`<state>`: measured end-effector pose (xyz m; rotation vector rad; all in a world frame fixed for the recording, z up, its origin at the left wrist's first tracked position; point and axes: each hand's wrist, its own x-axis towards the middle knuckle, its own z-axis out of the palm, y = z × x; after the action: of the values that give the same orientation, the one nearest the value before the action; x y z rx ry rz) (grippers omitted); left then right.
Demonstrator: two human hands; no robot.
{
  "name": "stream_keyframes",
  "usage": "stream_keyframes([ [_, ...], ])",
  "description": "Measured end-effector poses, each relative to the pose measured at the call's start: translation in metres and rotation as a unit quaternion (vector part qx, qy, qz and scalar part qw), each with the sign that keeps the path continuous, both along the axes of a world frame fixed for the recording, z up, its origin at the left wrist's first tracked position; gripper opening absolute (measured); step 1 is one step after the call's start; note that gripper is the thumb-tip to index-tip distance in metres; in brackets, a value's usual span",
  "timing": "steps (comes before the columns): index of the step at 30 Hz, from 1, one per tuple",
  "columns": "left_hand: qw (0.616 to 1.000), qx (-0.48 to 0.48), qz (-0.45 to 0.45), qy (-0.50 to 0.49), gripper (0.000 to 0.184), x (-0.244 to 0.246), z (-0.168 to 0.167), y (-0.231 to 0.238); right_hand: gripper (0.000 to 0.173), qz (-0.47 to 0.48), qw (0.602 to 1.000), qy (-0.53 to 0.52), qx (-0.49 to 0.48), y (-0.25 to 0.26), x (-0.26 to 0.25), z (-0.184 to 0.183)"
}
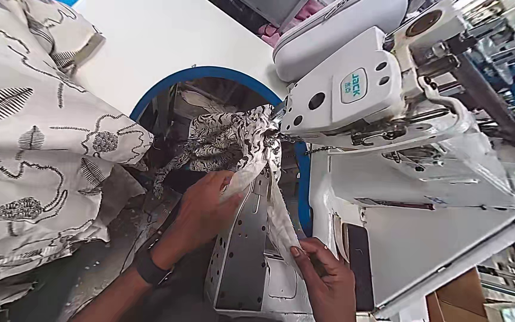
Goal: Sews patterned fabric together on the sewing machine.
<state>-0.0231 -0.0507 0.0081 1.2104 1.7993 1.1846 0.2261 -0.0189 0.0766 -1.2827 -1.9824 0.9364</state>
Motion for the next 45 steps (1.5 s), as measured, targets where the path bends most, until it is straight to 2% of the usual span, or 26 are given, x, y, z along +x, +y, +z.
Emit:
stream_keyframes([
  [2,1.000,0.000,0.013,-0.007,0.056,0.016,-0.007,0.021,0.009,0.012,1.000,0.002,0.004,-0.002,-0.002,-0.003],
  [4,0.999,0.011,0.018,-0.044,0.044,0.012,-0.023,0.039,0.009,0.018,1.000,0.001,0.015,-0.004,-0.003,-0.005],
  [6,0.986,0.024,-0.027,-0.165,0.028,-0.006,-0.037,0.048,0.011,0.011,1.000,0.016,0.008,-0.004,-0.001,-0.008],
  [8,0.964,0.062,-0.065,-0.251,0.016,-0.017,-0.043,0.043,0.015,-0.020,0.996,0.068,-0.050,-0.006,0.001,-0.010],
  [9,0.961,0.085,-0.071,-0.252,0.014,-0.018,-0.041,0.039,0.018,-0.039,0.989,0.107,-0.095,-0.006,0.001,-0.008],
  [10,0.967,0.107,-0.068,-0.219,0.014,-0.016,-0.035,0.034,0.021,-0.052,0.979,0.144,-0.135,-0.007,0.000,-0.005],
  [12,0.985,0.151,-0.046,-0.075,0.021,-0.002,-0.015,0.024,0.022,-0.041,0.973,0.171,-0.147,-0.009,-0.003,0.003],
  [14,0.977,0.197,-0.026,0.075,0.026,0.023,0.002,0.018,0.017,0.020,0.990,0.109,-0.086,-0.012,-0.012,0.014],
  [16,0.965,0.218,0.009,0.143,0.024,0.052,0.003,0.009,0.008,0.080,0.997,0.022,0.000,-0.019,-0.026,0.014],
  [21,0.962,0.229,0.056,0.134,0.025,0.056,-0.007,0.019,0.012,0.089,0.976,-0.097,0.171,-0.014,-0.052,-0.007],
  [29,0.975,0.218,0.006,0.051,0.020,0.047,-0.009,0.018,0.011,0.068,0.899,-0.167,0.399,0.016,-0.073,-0.023],
  [32,0.979,0.203,-0.027,0.006,0.022,0.044,-0.010,0.019,0.009,0.066,0.898,-0.142,0.411,0.027,-0.080,-0.033],
  [34,0.979,0.202,-0.019,0.011,0.023,0.047,-0.011,0.017,0.010,0.067,0.901,-0.123,0.412,0.031,-0.080,-0.037],
  [39,0.960,0.237,0.088,0.120,0.020,0.056,-0.017,0.034,0.015,0.056,0.904,-0.094,0.413,0.044,-0.085,-0.051],
  [45,0.932,0.254,0.129,0.226,0.018,0.049,-0.011,0.065,0.017,0.021,0.909,-0.114,0.401,0.066,-0.100,-0.051],
])
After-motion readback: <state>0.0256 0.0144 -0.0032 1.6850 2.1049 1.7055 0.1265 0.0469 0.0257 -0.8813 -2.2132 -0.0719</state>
